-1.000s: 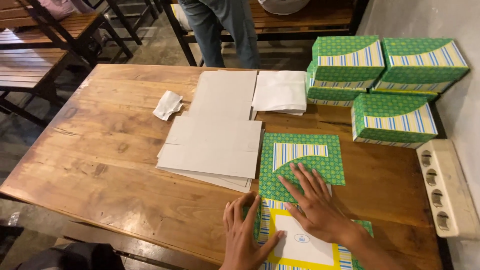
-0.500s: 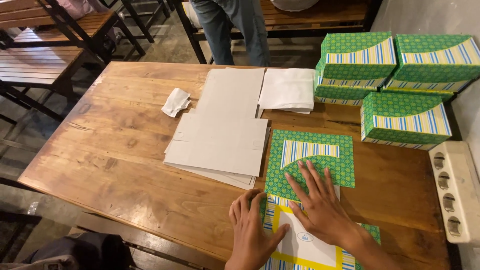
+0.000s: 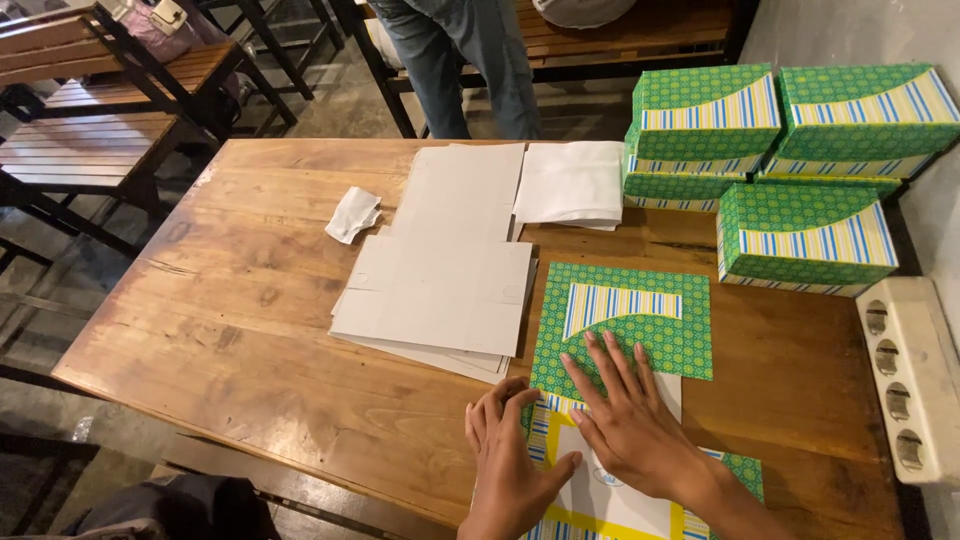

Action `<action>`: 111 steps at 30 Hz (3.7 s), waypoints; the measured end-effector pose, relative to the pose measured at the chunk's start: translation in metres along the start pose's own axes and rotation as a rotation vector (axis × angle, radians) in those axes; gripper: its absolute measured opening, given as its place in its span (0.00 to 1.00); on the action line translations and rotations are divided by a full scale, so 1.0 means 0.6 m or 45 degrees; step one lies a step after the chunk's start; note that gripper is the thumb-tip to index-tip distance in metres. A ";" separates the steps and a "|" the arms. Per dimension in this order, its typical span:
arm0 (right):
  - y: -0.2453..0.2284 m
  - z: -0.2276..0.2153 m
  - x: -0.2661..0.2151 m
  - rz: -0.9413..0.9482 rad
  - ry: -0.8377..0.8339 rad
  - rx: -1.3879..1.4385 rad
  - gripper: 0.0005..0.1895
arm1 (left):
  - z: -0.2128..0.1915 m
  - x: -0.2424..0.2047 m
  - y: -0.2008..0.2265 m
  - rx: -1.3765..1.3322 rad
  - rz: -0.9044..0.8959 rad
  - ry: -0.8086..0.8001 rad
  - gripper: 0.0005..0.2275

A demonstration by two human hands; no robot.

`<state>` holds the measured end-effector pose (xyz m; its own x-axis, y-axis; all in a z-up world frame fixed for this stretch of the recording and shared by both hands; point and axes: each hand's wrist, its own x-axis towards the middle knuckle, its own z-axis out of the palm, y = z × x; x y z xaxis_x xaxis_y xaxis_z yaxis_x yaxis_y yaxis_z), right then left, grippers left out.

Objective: The person folds and assembles a flat-packed cardboard box using patterned paper. They fold the flaps and tuck them into slots to form the box structure, then place a white paper insert inside.

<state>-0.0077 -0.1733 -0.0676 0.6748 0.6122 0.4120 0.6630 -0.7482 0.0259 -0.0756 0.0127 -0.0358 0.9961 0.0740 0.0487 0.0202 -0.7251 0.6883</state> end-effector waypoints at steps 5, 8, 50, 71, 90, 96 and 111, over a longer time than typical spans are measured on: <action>0.002 -0.004 0.002 -0.006 -0.004 -0.040 0.35 | 0.011 -0.004 0.001 0.255 0.050 0.077 0.35; 0.001 -0.008 0.004 0.009 -0.053 0.084 0.34 | 0.028 -0.004 -0.007 0.408 0.060 0.165 0.37; -0.001 -0.030 0.018 0.179 -0.281 0.505 0.28 | -0.039 0.097 0.009 0.023 -0.201 -0.084 0.29; -0.005 -0.036 0.019 0.450 -0.108 0.657 0.26 | -0.061 0.060 0.035 -0.048 -0.273 -0.331 0.18; 0.011 -0.062 0.024 0.307 -0.337 0.372 0.14 | -0.063 0.103 0.042 -0.535 0.009 -0.219 0.19; 0.028 -0.086 0.026 0.302 -0.411 0.486 0.16 | -0.060 0.135 0.034 -0.424 0.200 -0.448 0.13; 0.052 -0.077 0.020 0.477 -0.396 0.647 0.24 | -0.045 0.227 0.034 -0.136 0.392 -0.779 0.11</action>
<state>0.0060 -0.2011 -0.0197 0.8985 0.4381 0.0283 0.3858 -0.7572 -0.5272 0.0582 0.0265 0.0044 0.8252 -0.5466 -0.1422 -0.2485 -0.5774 0.7778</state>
